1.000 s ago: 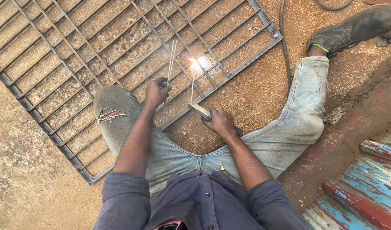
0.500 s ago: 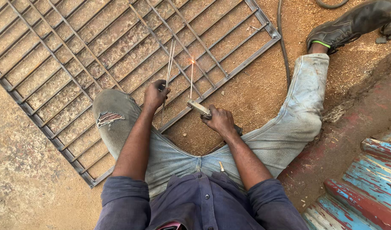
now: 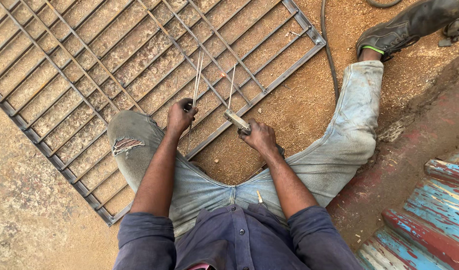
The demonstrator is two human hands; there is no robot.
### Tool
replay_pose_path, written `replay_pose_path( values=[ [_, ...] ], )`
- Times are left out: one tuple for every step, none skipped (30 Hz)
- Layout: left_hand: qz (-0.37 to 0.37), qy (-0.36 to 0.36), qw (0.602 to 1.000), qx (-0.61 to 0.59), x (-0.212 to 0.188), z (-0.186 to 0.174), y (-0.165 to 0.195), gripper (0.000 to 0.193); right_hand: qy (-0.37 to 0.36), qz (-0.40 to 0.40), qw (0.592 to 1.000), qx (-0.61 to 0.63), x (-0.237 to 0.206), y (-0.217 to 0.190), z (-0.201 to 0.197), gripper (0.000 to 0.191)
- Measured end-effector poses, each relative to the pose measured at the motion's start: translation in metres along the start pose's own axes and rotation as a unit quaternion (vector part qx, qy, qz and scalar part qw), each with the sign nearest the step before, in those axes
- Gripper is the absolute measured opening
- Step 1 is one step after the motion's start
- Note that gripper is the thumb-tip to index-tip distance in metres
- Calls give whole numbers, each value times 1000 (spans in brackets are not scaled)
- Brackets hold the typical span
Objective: The person sits on the ground and uses a welding torch to join the intersections of a rectangular metal grate. They hold welding rods in one hand and the torch in the other, creating bright sparks as they weld multiple points across the grate.
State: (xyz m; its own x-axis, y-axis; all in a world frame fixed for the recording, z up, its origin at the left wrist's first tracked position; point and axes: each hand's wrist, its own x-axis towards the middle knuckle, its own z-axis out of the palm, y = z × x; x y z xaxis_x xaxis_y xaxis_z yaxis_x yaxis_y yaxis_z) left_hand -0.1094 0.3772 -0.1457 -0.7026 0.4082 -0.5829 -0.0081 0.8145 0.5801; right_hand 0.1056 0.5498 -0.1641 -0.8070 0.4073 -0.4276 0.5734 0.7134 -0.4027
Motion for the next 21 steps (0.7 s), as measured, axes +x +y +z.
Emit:
replay_pose_path(
  values=[
    [1,-2,1000,0,0,0,0,37,2,-2,1000,4,1,1,-1,50],
    [1,-4,1000,-1,0,0,0,37,4,-4,1000,8,1,1,-1,49],
    [2,-6,1000,-1,0,0,-1,37,1,1,1000,7,2,1,-1,50],
    [7,-3,1000,0,0,0,0,37,-2,6,1000,5,3,1,-2,52],
    [12,0,1000,2,0,0,0,37,-6,11,1000,3,3,1,-3,53],
    [16,3,1000,3,0,0,-1,37,-9,12,1000,1,4,0,-4,53],
    [14,3,1000,3,0,0,-1,37,-12,14,1000,-2,5,0,-4,53],
    [11,2,1000,2,0,0,-1,38,-16,15,1000,-5,5,0,-5,53],
    [8,2,1000,2,0,0,-1,38,-15,15,1000,-4,5,-1,-5,53],
    [6,-1,1000,-1,0,0,-2,38,-15,14,1000,-3,5,-1,-5,53],
    [4,-4,1000,-3,1,0,-2,38,-14,14,1000,-2,6,-1,-5,53],
    [3,-7,1000,-6,2,0,-3,38,-12,16,1000,2,6,0,-5,55],
    [4,-7,1000,-4,3,1,-3,39,-10,17,1000,6,6,0,-4,58],
    [5,-7,1000,-2,4,1,-3,39,-8,19,1000,10,6,1,-4,60],
    [6,-6,1000,-1,4,2,-3,40,-9,18,1000,7,7,2,-3,61],
    [10,-3,1000,3,5,2,-4,39,-11,18,1000,4,7,2,-2,61],
    [13,-1,1000,7,5,3,-4,38,-12,18,1000,1,7,3,-1,62],
    [17,2,1000,10,5,3,-5,37,-16,19,1000,-1,7,4,-1,60],
    [12,0,1000,5,5,3,-5,38,-19,20,1000,-3,7,4,0,59],
    [8,-2,1000,1,5,3,-6,38,-22,21,1000,-4,7,4,1,57],
    [4,-4,1000,-4,5,3,-6,38,-23,22,999,-3,7,5,1,58]
  ],
)
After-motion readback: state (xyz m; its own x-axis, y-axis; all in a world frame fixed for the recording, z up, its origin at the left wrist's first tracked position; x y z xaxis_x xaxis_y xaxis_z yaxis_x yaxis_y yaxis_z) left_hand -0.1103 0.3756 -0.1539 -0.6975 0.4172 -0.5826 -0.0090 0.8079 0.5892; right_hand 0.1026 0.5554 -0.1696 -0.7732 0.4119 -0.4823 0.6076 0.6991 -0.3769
